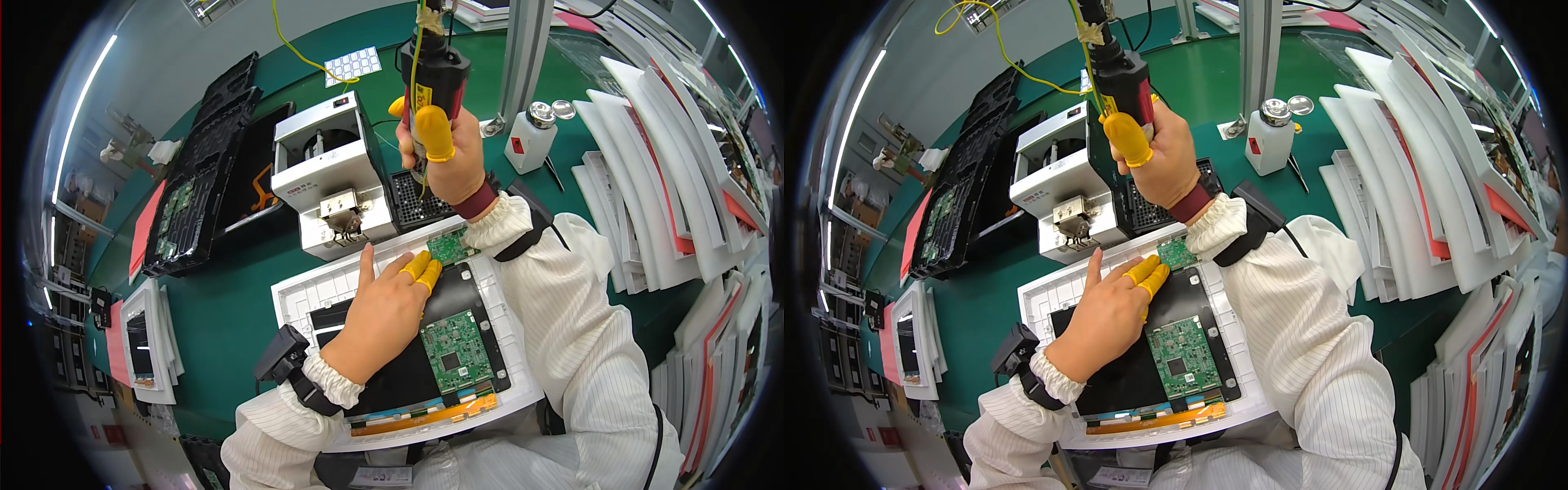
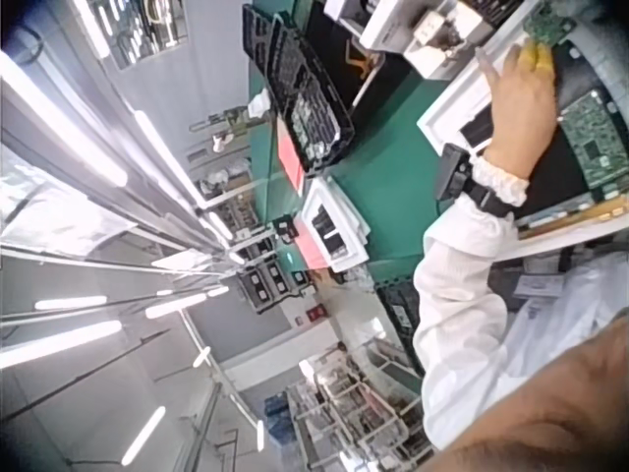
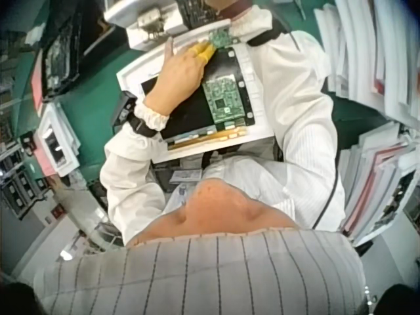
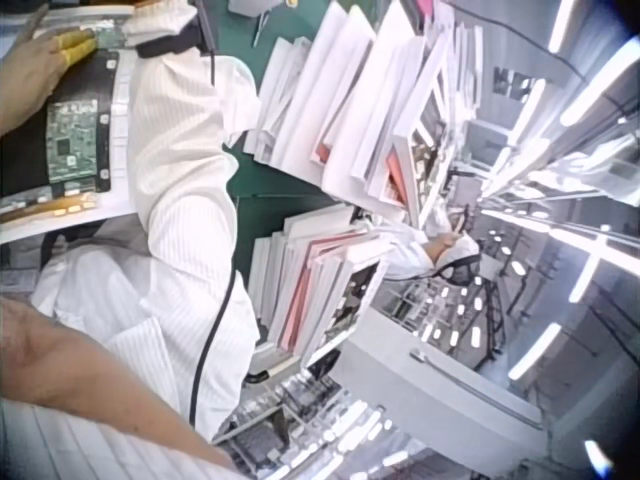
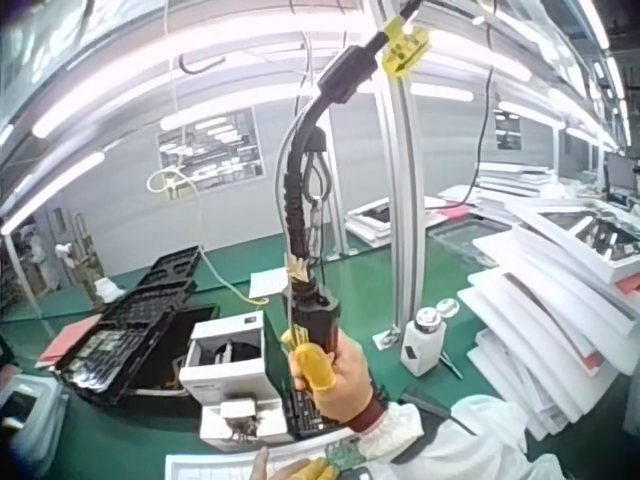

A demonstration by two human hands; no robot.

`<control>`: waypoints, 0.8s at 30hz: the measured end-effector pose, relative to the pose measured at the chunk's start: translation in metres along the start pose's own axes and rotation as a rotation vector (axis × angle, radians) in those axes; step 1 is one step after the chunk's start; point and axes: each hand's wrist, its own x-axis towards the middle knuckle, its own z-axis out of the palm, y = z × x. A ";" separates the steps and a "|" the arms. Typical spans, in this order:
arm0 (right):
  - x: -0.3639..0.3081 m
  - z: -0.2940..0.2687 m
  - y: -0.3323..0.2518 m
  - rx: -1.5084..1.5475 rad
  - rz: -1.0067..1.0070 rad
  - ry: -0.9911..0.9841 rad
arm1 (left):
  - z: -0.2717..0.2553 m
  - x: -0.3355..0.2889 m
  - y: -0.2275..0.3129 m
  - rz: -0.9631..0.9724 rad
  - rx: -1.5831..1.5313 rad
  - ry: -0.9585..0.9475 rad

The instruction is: Assembling a flat panel display, mainboard, and housing on an industrial assembly line.

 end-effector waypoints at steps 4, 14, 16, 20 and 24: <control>-0.001 0.002 -0.001 -0.020 -0.003 -0.008 | -0.002 0.001 0.001 0.000 0.007 -0.012; 0.004 0.005 -0.038 0.051 0.018 -0.007 | -0.014 0.005 0.000 -0.175 -0.103 0.098; 0.000 0.012 -0.058 0.085 0.054 -0.038 | -0.016 0.006 -0.003 -0.274 -0.210 0.222; -0.016 0.020 -0.090 0.183 0.129 -0.102 | -0.018 0.010 -0.006 -0.371 -0.425 0.385; -0.028 0.036 -0.097 0.290 0.107 -0.047 | -0.020 0.007 -0.006 -0.302 -0.499 0.436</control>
